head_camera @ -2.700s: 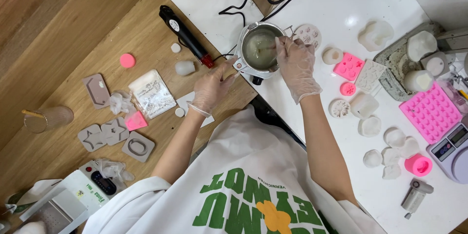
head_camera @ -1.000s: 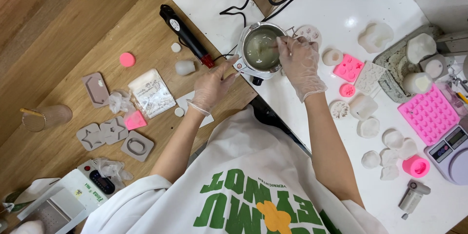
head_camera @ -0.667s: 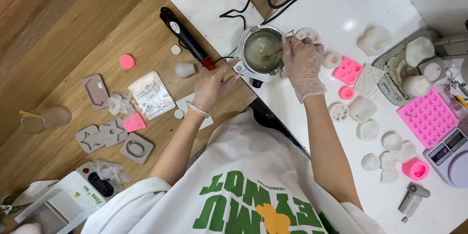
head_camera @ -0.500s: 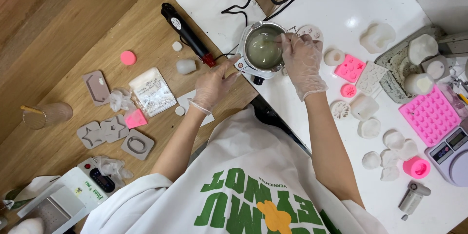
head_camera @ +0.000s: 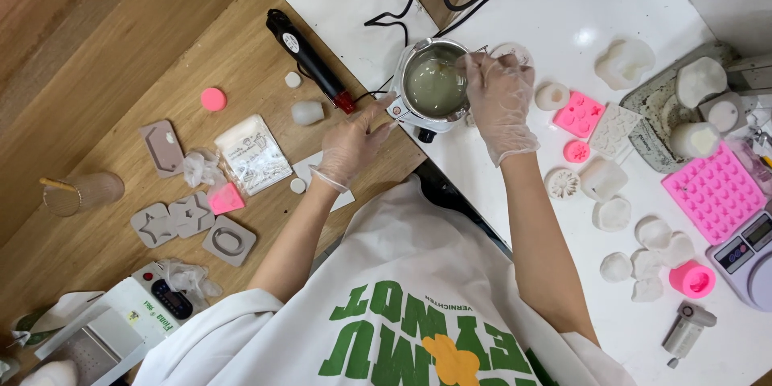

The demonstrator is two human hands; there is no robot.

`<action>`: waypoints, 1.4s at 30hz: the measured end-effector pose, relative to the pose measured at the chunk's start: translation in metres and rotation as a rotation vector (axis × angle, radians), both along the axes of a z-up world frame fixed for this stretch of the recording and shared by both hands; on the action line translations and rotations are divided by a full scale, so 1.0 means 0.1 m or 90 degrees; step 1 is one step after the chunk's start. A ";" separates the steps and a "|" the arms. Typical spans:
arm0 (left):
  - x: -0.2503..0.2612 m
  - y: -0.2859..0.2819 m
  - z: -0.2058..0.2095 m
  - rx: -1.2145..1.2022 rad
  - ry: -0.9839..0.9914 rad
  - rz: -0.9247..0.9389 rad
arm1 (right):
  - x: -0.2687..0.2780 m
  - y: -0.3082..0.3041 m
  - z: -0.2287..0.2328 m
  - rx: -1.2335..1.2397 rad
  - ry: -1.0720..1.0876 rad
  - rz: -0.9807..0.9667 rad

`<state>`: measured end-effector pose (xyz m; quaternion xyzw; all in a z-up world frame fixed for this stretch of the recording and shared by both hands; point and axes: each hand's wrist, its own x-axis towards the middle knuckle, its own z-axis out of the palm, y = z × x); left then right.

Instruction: The recorder is melting wax in a small pot and stirring it while checking the temperature with a digital thermometer.

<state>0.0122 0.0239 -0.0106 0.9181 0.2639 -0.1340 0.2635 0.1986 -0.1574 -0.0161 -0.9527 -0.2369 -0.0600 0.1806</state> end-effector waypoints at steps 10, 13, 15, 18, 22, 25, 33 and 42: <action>0.02 -0.01 0.10 -0.055 -0.032 0.018 | 0.07 -0.10 -0.17 -0.029 -0.027 0.040; 0.03 -0.01 0.08 -0.035 -0.029 0.023 | 0.10 -0.08 -0.07 -0.040 -0.044 0.043; 0.01 -0.01 0.08 -0.025 -0.025 0.022 | 0.07 -0.05 -0.09 -0.031 -0.065 0.042; 0.07 0.00 0.00 -0.012 -0.011 0.008 | 0.14 -0.07 -0.21 0.012 -0.023 0.092; 0.02 0.00 0.02 -0.002 -0.020 0.008 | 0.08 -0.07 0.22 0.073 0.036 0.057; 0.03 -0.01 0.04 -0.008 -0.040 0.018 | 0.05 -0.08 0.58 0.168 0.064 0.083; 0.04 -0.01 0.06 0.000 -0.037 0.006 | 0.15 -0.34 0.18 -0.008 -0.139 0.184; 0.02 0.02 -0.04 0.000 -0.046 -0.001 | 0.03 -0.16 -0.06 0.053 -0.089 0.089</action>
